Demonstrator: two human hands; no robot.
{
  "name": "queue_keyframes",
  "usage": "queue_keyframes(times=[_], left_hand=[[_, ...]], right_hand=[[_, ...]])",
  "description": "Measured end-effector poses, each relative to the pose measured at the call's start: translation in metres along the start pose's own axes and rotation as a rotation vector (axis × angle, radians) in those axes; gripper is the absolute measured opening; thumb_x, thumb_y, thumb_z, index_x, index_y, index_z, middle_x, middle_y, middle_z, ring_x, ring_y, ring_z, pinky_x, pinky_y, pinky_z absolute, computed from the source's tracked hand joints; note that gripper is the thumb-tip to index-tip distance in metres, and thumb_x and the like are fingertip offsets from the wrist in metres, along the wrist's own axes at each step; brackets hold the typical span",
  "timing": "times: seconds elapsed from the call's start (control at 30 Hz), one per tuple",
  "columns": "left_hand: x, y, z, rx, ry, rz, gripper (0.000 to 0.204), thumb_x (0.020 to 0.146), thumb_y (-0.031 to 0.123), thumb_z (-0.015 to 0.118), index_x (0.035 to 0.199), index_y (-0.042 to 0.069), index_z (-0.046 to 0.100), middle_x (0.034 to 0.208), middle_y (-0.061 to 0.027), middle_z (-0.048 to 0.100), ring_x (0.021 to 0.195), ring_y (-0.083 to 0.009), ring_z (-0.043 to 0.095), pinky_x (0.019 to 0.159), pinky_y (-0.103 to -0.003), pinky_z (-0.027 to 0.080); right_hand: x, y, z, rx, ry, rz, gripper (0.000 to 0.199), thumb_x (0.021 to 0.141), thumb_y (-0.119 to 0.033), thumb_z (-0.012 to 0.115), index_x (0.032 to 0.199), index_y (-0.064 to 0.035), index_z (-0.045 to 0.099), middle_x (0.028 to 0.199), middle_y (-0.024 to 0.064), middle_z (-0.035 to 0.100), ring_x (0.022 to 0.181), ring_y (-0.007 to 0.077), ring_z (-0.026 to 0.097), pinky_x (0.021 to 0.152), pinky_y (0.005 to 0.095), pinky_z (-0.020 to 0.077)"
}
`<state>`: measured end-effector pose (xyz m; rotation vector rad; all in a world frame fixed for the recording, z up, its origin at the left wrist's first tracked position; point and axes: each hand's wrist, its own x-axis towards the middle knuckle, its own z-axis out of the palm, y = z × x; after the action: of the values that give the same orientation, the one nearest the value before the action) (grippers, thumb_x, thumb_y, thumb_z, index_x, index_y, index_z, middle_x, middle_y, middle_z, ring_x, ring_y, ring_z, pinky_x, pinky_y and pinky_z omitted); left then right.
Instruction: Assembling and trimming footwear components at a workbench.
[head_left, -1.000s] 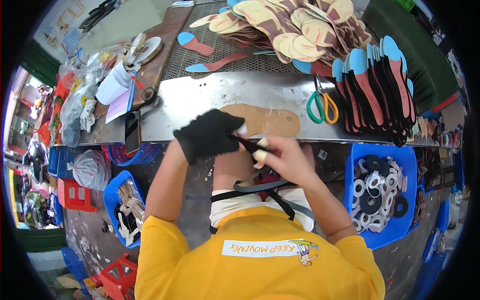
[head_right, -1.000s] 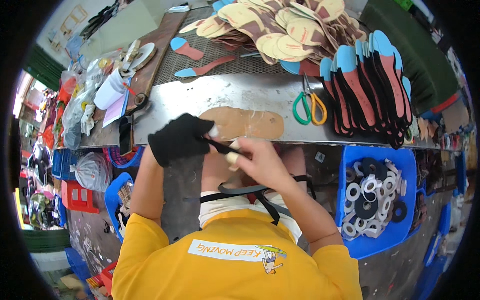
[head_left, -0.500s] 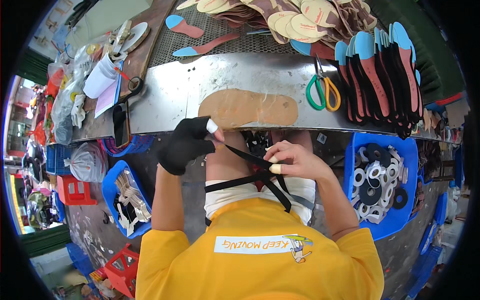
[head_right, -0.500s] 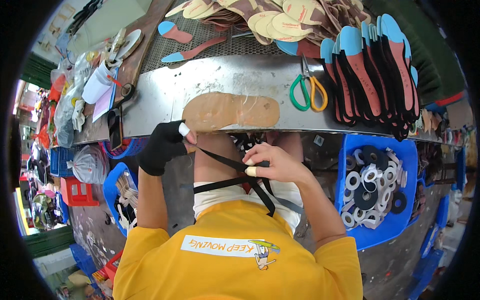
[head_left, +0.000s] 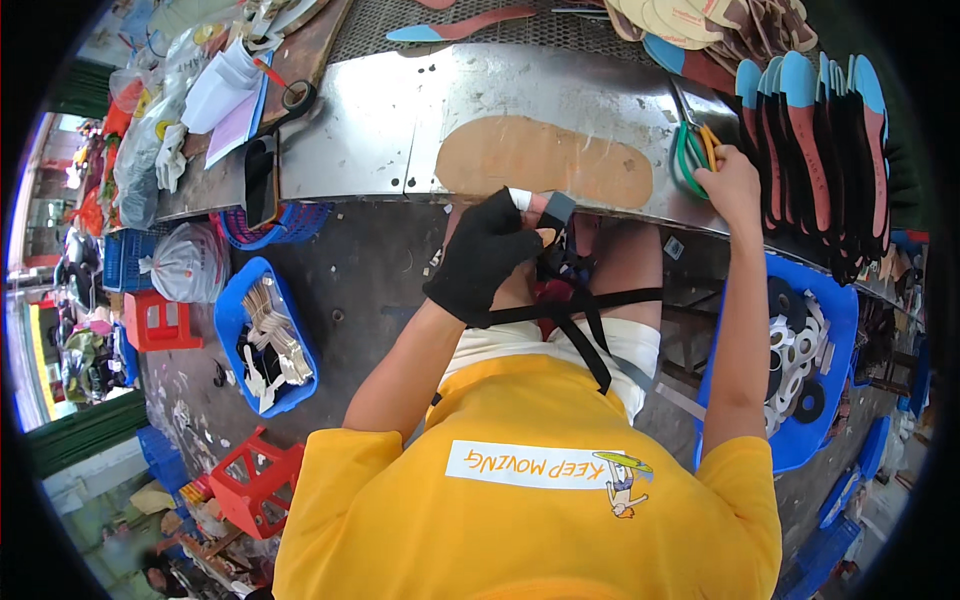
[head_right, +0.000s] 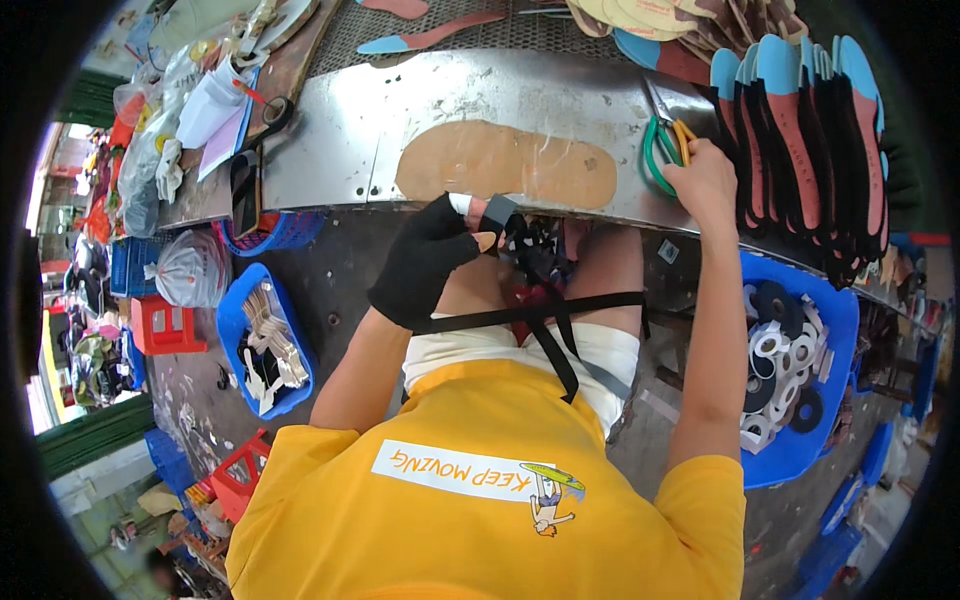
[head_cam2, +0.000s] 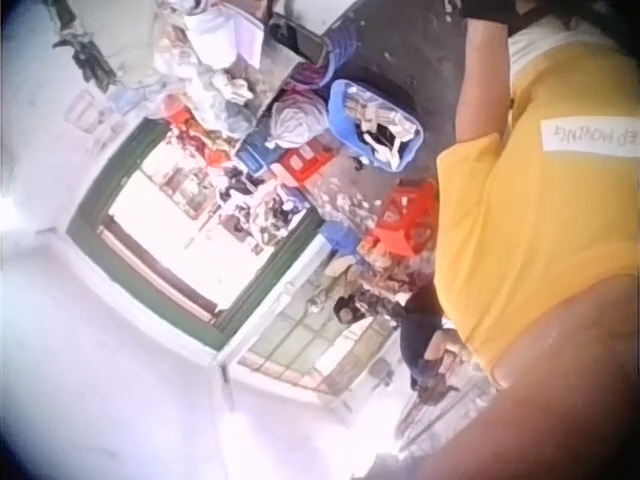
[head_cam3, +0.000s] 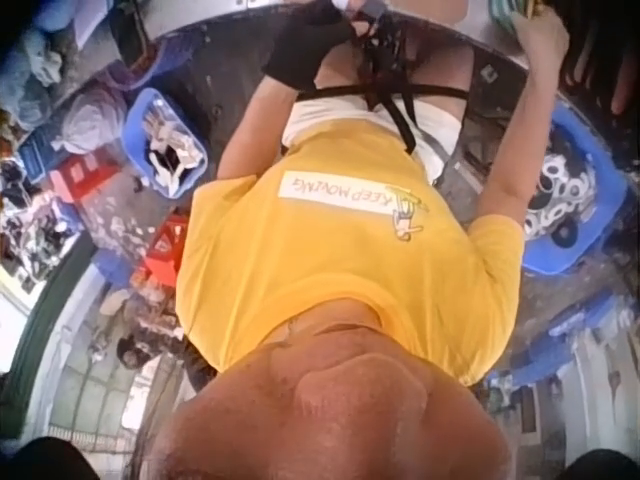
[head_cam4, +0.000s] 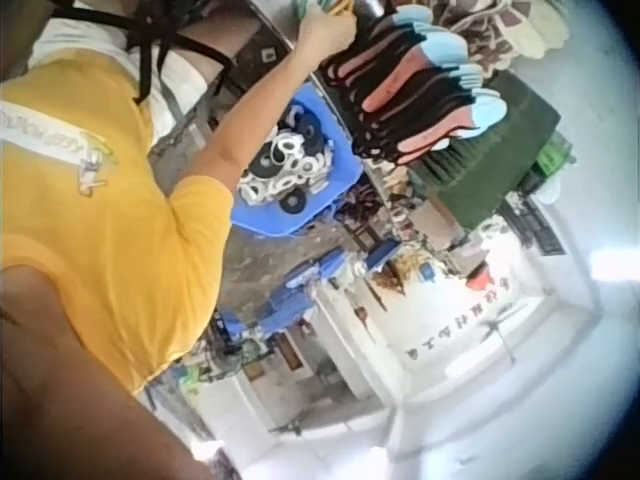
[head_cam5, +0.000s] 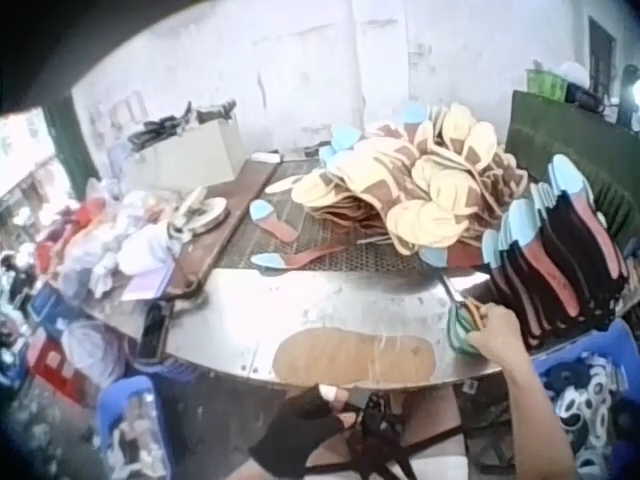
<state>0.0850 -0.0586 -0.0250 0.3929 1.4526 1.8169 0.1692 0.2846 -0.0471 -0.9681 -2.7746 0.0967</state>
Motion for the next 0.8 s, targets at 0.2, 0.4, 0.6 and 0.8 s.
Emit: queue_keyframes(times=[0.2, 0.4, 0.6, 0.8], left_hand=[[0.003, -0.023, -0.015, 0.106, 0.011, 0.033, 0.047, 0.079, -0.008, 0.062, 0.124, 0.000, 0.053, 0.095, -0.0034, 0.063, 0.094, -0.0126, 0.060, 0.086, -0.026, 0.047], [0.000, -0.043, -0.021, 0.050, 0.044, -0.011, 0.049, 0.075, -0.002, 0.073, 0.121, 0.002, 0.058, 0.084, -0.0010, 0.063, 0.083, -0.0078, 0.059, 0.078, -0.024, 0.049], [0.000, -0.053, -0.016, 0.080, 0.045, -0.063, 0.050, 0.072, 0.001, 0.075, 0.120, 0.001, 0.060, 0.082, -0.0012, 0.065, 0.080, -0.0083, 0.059, 0.077, -0.024, 0.049], [0.002, -0.055, -0.019, 0.200, 0.020, -0.083, 0.046, 0.074, 0.002, 0.074, 0.117, 0.001, 0.061, 0.085, -0.0031, 0.067, 0.082, -0.0094, 0.061, 0.076, -0.025, 0.049]], right_hand=[[-0.117, -0.017, -0.021, 1.173, -0.437, -0.004, 0.033, 0.080, -0.003, 0.064, 0.110, -0.0046, 0.052, 0.093, 0.0005, 0.057, 0.085, 0.0084, 0.055, 0.072, 0.0212, 0.0439], [-0.174, -0.037, -0.029, 0.822, -0.663, -0.038, 0.044, 0.065, -0.014, 0.083, 0.096, -0.0036, 0.052, 0.077, 0.0015, 0.055, 0.070, 0.0081, 0.048, 0.066, 0.0229, 0.0415], [-0.173, -0.050, -0.020, 0.810, -0.613, -0.060, 0.045, 0.062, -0.016, 0.085, 0.091, -0.0019, 0.053, 0.072, 0.0051, 0.056, 0.066, 0.0088, 0.048, 0.063, 0.0248, 0.0420], [-0.168, -0.041, -0.022, 0.748, -0.629, -0.070, 0.042, 0.064, -0.017, 0.084, 0.089, -0.0025, 0.053, 0.064, 0.0041, 0.053, 0.059, 0.0096, 0.045, 0.056, 0.0256, 0.0389]])
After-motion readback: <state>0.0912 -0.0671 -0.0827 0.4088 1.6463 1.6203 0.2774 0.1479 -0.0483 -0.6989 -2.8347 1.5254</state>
